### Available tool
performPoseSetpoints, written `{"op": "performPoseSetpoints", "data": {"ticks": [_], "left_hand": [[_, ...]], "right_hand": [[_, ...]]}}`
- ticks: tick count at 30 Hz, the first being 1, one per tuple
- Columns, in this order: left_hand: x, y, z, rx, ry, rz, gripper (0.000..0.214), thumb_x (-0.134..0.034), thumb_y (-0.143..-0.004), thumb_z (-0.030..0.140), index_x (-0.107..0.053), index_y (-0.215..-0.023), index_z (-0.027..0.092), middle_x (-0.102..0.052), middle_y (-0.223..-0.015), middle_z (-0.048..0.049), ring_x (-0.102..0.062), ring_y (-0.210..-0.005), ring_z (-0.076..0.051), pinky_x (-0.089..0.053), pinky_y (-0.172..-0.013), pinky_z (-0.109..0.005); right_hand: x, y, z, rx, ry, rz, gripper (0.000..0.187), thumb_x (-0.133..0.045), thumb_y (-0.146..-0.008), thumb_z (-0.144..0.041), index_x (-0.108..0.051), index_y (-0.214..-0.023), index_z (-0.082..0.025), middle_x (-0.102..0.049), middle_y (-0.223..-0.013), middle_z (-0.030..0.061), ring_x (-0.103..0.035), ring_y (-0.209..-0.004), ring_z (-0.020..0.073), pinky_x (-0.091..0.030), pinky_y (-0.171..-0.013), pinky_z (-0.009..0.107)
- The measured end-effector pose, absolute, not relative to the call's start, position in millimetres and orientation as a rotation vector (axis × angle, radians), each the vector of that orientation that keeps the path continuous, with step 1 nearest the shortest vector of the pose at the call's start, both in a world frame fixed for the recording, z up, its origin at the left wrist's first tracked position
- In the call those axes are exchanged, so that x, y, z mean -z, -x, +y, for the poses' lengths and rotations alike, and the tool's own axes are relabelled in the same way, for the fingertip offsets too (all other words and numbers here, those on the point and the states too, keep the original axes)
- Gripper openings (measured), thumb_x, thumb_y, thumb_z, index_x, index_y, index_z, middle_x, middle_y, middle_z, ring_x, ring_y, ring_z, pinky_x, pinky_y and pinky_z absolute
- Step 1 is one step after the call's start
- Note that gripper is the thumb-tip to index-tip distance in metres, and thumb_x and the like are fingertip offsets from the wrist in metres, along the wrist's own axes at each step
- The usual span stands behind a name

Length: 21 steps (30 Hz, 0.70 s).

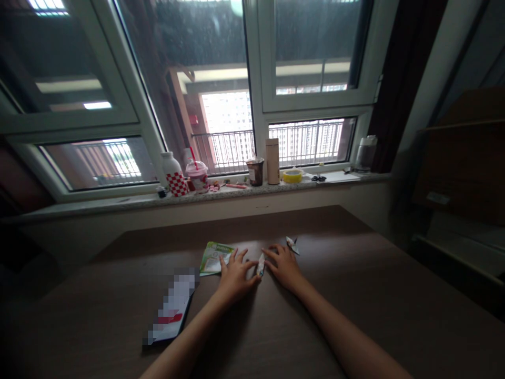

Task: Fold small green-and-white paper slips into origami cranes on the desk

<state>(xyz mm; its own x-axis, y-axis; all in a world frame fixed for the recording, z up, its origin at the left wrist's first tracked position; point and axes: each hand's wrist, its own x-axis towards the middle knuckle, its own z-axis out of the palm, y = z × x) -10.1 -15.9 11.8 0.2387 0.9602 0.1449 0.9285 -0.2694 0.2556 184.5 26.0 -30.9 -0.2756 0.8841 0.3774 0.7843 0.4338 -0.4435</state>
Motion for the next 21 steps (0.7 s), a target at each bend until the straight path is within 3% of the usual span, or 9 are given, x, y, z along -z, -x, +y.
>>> {"op": "performPoseSetpoints", "data": {"ticks": [4,7,15,21], "left_hand": [[-7.4,8.4,-14.7,-0.477,-2.397,1.840,0.036,-0.060,-0.084,0.050,-0.067,-0.118,0.043,-0.043,-0.153,-0.0029,-0.021,-0.147,-0.038,0.004,-0.112,-0.075],[-6.4,6.9,-14.6,-0.533,-2.406,1.872,0.030,-0.057,-0.087,0.050,-0.071,-0.112,0.041,-0.046,-0.150,-0.0026,-0.023,-0.147,-0.036,0.004,-0.114,-0.072],[-4.7,2.1,-14.3,-0.595,-2.464,1.900,0.027,-0.049,-0.092,0.034,-0.074,-0.102,0.037,-0.054,-0.143,0.0005,-0.026,-0.146,-0.032,0.007,-0.119,-0.067],[-0.2,1.2,-14.3,-0.597,-2.474,1.908,0.031,-0.047,-0.093,0.044,-0.071,-0.111,0.039,-0.053,-0.145,-0.0011,-0.025,-0.146,-0.035,0.009,-0.117,-0.068]], "right_hand": [[30.1,-186.7,26.5,-0.310,1.256,-2.136,0.028,-0.061,-0.088,-0.026,-0.073,-0.112,-0.035,-0.061,-0.132,0.0034,-0.048,-0.122,0.0273,-0.037,-0.107,0.047],[29.6,-186.5,27.6,-0.381,1.190,-2.158,0.025,-0.061,-0.087,-0.022,-0.076,-0.106,-0.031,-0.069,-0.121,0.0040,-0.051,-0.118,0.0261,-0.038,-0.105,0.044],[26.7,-185.1,23.8,-0.268,1.258,-2.107,0.013,-0.066,-0.086,-0.030,-0.077,-0.089,-0.024,-0.069,-0.101,0.0073,-0.055,-0.103,0.0245,-0.041,-0.097,0.041],[24.6,-182.7,19.9,-0.225,1.284,-2.115,0.018,-0.067,-0.085,-0.039,-0.076,-0.085,-0.023,-0.067,-0.092,0.0067,-0.054,-0.100,0.0250,-0.038,-0.099,0.044]]}}
